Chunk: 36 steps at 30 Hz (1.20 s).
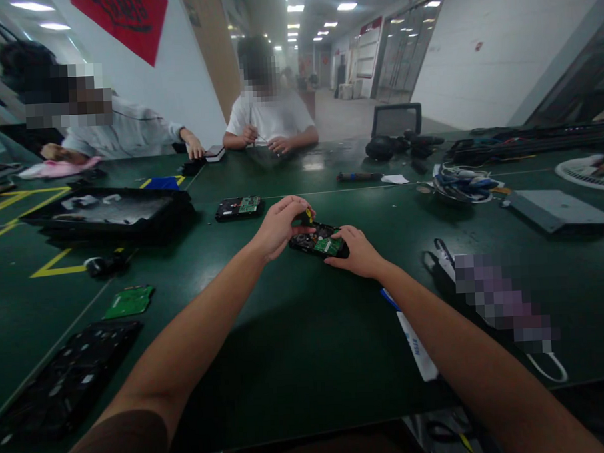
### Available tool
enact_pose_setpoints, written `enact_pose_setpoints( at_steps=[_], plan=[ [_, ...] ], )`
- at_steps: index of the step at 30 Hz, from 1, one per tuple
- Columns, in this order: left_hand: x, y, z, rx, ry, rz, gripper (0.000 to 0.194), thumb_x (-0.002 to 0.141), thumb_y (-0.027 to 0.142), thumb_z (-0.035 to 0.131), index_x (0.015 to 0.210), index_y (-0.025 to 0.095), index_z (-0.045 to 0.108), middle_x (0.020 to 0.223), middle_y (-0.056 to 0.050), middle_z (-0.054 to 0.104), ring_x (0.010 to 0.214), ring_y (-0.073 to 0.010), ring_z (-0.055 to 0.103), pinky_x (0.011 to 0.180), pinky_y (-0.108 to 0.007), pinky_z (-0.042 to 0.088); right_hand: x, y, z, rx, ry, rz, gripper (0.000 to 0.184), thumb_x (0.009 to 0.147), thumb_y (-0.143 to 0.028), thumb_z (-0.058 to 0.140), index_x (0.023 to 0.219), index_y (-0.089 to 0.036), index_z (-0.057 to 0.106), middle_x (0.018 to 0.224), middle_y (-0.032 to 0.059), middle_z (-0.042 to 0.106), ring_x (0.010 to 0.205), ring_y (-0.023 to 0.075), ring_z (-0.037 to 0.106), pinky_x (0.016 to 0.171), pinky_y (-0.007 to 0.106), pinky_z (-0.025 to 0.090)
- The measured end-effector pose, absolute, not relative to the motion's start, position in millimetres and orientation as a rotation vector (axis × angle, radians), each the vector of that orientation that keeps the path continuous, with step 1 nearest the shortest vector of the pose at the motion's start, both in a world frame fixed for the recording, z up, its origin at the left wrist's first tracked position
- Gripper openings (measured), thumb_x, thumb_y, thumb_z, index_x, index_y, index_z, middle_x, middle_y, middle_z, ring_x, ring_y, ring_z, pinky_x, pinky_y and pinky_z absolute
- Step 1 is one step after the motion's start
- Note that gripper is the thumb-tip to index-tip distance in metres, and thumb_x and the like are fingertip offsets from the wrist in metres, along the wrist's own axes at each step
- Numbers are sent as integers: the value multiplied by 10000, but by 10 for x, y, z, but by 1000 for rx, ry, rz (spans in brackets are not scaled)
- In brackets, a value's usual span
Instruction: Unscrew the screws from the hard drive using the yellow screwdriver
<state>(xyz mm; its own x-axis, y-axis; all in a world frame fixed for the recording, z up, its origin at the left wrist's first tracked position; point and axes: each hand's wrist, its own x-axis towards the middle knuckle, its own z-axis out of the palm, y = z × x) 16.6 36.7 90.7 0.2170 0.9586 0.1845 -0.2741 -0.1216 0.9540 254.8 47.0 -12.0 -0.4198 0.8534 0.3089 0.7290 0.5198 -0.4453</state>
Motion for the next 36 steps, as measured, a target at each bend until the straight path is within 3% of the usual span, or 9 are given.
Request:
enact_pose_setpoints(
  at_steps=[6, 11, 16, 19, 22, 25, 31, 36],
  plan=[
    [147, 371, 914, 1258, 749, 1191, 195, 865, 315, 634, 918, 140, 703, 919, -101, 685, 944, -230, 657, 710, -343, 612, 2544, 458, -77, -1308, -2265, 370, 661, 783, -605, 785, 1307, -246, 604, 1429, 125, 496, 1352, 330, 452, 1129, 519, 400],
    [155, 396, 881, 1152, 721, 1235, 163, 857, 294, 639, 932, 152, 664, 908, -102, 707, 947, -252, 688, 753, -400, 615, 2543, 439, -80, -1330, -2242, 390, 676, 783, -620, 781, 1317, -252, 594, 1466, 134, 445, 1386, 341, 414, 1151, 529, 381],
    [135, 451, 846, 1255, 788, 1287, 170, 857, 295, 621, 858, 148, 706, 975, -101, 685, 943, -212, 633, 632, -269, 556, 2543, 432, -116, -1364, -2204, 392, 722, 761, -668, 781, 1323, -256, 591, 1476, 135, 392, 1395, 348, 407, 1167, 535, 368],
    [131, 439, 863, 1293, 797, 1248, 191, 866, 290, 616, 897, 143, 734, 950, -98, 676, 912, -199, 622, 620, -256, 545, 2539, 452, -122, -1347, -2183, 419, 609, 859, -656, 689, 1311, -256, 605, 1436, 125, 423, 1357, 319, 451, 1149, 503, 396],
    [159, 405, 876, 1236, 749, 1190, 188, 869, 288, 635, 979, 153, 704, 889, -92, 686, 895, -215, 649, 637, -295, 570, 2534, 491, -129, -1325, -2165, 414, 392, 1007, -516, 522, 1270, -250, 638, 1365, 117, 479, 1325, 279, 484, 1155, 478, 388],
    [199, 382, 871, 1156, 705, 1213, 156, 876, 299, 648, 956, 165, 653, 877, -85, 694, 890, -218, 669, 689, -346, 601, 2535, 518, -135, -1329, -2151, 403, 331, 1025, -401, 491, 1269, -237, 641, 1339, 117, 507, 1306, 268, 498, 1149, 470, 393],
    [205, 366, 892, 1248, 773, 1249, 170, 847, 332, 689, 832, 163, 671, 966, -82, 672, 942, -207, 632, 683, -316, 606, 2530, 505, -128, -1365, -2086, 444, 392, 990, -435, 548, 1317, -225, 602, 1365, 116, 528, 1260, 267, 534, 1095, 457, 449],
    [188, 367, 903, 1310, 801, 1222, 190, 846, 335, 678, 858, 151, 724, 961, -97, 676, 934, -214, 631, 655, -297, 588, 2510, 512, -122, -1503, -1992, 366, 471, 931, -466, 619, 1326, -210, 586, 1330, 128, 574, 1233, 293, 560, 1074, 478, 457]
  ],
)
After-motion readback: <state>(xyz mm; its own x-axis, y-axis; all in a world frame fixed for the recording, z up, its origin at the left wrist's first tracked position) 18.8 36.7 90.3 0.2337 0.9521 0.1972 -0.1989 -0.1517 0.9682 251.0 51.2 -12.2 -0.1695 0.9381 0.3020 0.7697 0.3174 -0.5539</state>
